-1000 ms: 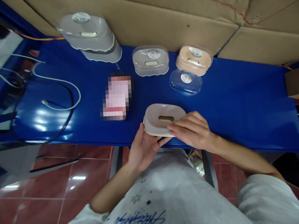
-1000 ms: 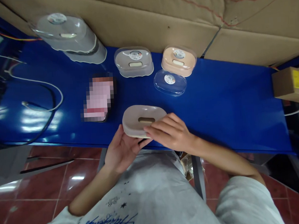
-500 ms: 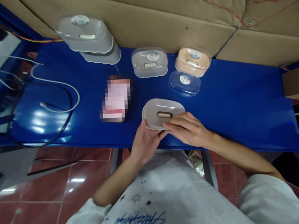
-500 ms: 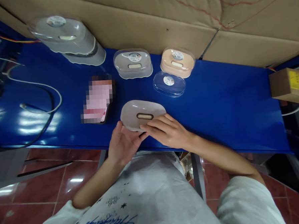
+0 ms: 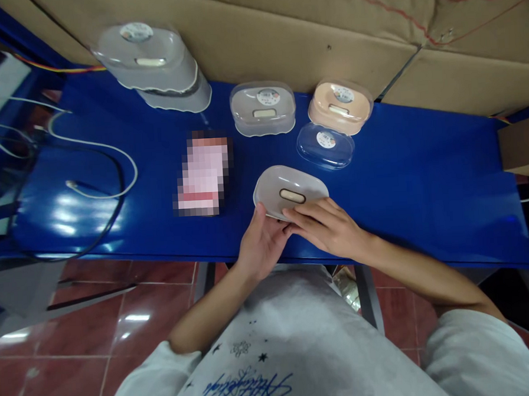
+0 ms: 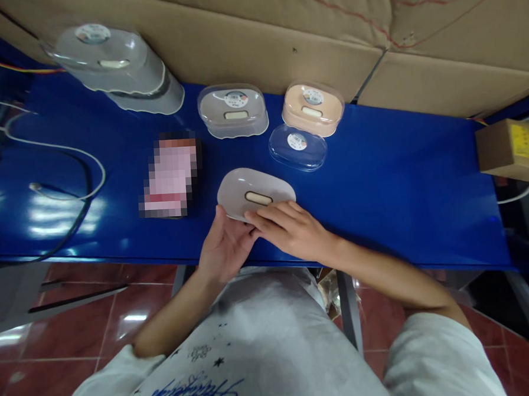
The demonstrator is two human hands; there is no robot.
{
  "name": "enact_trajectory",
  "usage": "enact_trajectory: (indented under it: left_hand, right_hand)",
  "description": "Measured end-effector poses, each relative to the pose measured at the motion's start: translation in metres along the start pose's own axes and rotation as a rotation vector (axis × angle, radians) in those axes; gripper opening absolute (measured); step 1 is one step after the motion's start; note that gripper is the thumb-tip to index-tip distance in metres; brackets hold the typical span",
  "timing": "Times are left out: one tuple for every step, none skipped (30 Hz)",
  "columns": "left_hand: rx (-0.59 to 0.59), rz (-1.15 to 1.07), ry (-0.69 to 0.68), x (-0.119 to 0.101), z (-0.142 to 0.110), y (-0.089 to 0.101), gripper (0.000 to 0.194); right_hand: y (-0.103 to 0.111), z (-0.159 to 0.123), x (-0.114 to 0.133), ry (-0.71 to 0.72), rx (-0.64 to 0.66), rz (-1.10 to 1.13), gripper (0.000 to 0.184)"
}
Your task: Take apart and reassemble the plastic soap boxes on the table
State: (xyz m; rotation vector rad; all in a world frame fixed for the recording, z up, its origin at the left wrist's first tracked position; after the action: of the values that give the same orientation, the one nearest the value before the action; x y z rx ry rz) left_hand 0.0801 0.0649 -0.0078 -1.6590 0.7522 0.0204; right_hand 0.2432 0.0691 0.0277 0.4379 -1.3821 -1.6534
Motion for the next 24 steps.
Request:
enact_trajectory:
  left_hand:
    - [-0.005, -0.004, -0.007, 0.000, 0.000, 0.000, 0.046]
    - [-0.011, -0.008, -0.016, -0.001, 0.000, 0.001, 0.047]
    - [-0.014, -0.010, -0.022, -0.001, 0.000, 0.001, 0.048]
    - [-0.011, -0.007, -0.027, -0.002, 0.000, 0.001, 0.049]
    - [-0.004, 0.001, -0.025, -0.003, 0.000, 0.001, 0.050]
    - [0.004, 0.013, -0.023, -0.003, -0.001, 0.001, 0.051]
    - [0.011, 0.026, -0.022, -0.004, -0.001, 0.001, 0.052]
    - [0.015, 0.037, -0.021, -0.005, -0.002, 0.000, 0.053]
    - [0.019, 0.047, -0.020, -0.006, -0.003, 0.000, 0.054]
    - [0.021, 0.055, -0.017, -0.007, -0.003, 0.000, 0.055]
    - [0.026, 0.062, -0.014, -0.007, -0.004, -0.001, 0.055]
    - [0.030, 0.067, -0.011, -0.007, -0.004, -0.002, 0.055]
    - [0.034, 0.071, -0.010, -0.007, -0.004, -0.002, 0.055]
    - [0.036, 0.073, -0.012, -0.006, -0.005, -0.003, 0.055]
    - [0.038, 0.076, -0.014, -0.005, -0.005, -0.003, 0.055]
    - [0.042, 0.080, -0.017, -0.005, -0.005, -0.003, 0.056]
    - [0.047, 0.085, -0.017, -0.004, -0.004, -0.003, 0.056]
    - [0.053, 0.090, -0.015, -0.003, -0.004, -0.003, 0.056]
    - [0.058, 0.094, -0.013, -0.002, -0.003, -0.003, 0.055]
    - [0.062, 0.095, -0.012, -0.001, -0.002, -0.002, 0.055]
    - [0.066, 0.094, -0.012, -0.001, -0.002, -0.001, 0.055]
    - [0.066, 0.091, -0.015, -0.001, -0.001, 0.000, 0.055]
    - [0.066, 0.086, -0.018, -0.001, 0.000, 0.001, 0.055]
    - [0.067, 0.082, -0.017, -0.001, 0.000, 0.001, 0.055]
  right_hand:
    - [0.001, 0.000, -0.006, 0.022, -0.001, 0.078, 0.052]
    - [0.003, -0.001, -0.015, 0.034, -0.006, 0.131, 0.051]
    - [0.006, -0.001, -0.025, 0.017, -0.015, 0.148, 0.049]
    - [0.009, -0.002, -0.037, -0.035, -0.029, 0.126, 0.049]
    - [0.013, -0.004, -0.051, -0.126, -0.044, 0.075, 0.049]
    - [0.016, -0.006, -0.065, -0.241, -0.053, 0.008, 0.051]
    - [0.019, -0.008, -0.078, -0.356, -0.051, -0.059, 0.053]
    - [0.020, -0.011, -0.090, -0.448, -0.033, -0.112, 0.057]
    - [0.020, -0.013, -0.100, -0.511, -0.006, -0.146, 0.060]
    - [0.020, -0.015, -0.107, -0.547, 0.020, -0.159, 0.062]
    - [0.019, -0.016, -0.112, -0.564, 0.040, -0.157, 0.063]
    - [0.018, -0.017, -0.114, -0.571, 0.049, -0.146, 0.063]
    - [0.017, -0.017, -0.114, -0.576, 0.045, -0.127, 0.063]
    - [0.017, -0.017, -0.112, -0.579, 0.027, -0.101, 0.063]
    - [0.017, -0.016, -0.109, -0.579, -0.002, -0.067, 0.063]
    - [0.018, -0.015, -0.104, -0.576, -0.036, -0.023, 0.063]
    - [0.018, -0.014, -0.100, -0.575, -0.076, 0.035, 0.061]
    - [0.019, -0.013, -0.094, -0.575, -0.120, 0.109, 0.058]
    - [0.020, -0.012, -0.088, -0.575, -0.162, 0.196, 0.054]
    - [0.020, -0.011, -0.081, -0.567, -0.196, 0.284, 0.050]
    - [0.020, -0.010, -0.074, -0.546, -0.215, 0.360, 0.048]
    - [0.019, -0.008, -0.065, -0.508, -0.209, 0.408, 0.049]
    - [0.018, -0.006, -0.056, -0.452, -0.177, 0.417, 0.054]
    - [0.017, -0.004, -0.046, -0.383, -0.128, 0.385, 0.060]
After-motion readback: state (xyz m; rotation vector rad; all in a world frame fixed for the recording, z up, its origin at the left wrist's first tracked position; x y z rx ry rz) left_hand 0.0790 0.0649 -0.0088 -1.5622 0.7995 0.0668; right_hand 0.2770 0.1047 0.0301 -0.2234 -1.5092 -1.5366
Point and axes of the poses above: each hand's wrist, its own z-axis towards the middle knuckle, its own y-axis out of the back of the hand, x = y × z, the point moved 3 cm from there along z, towards the middle knuckle, and after that the axes turned 11 degrees about x, right-handed, at the moved point
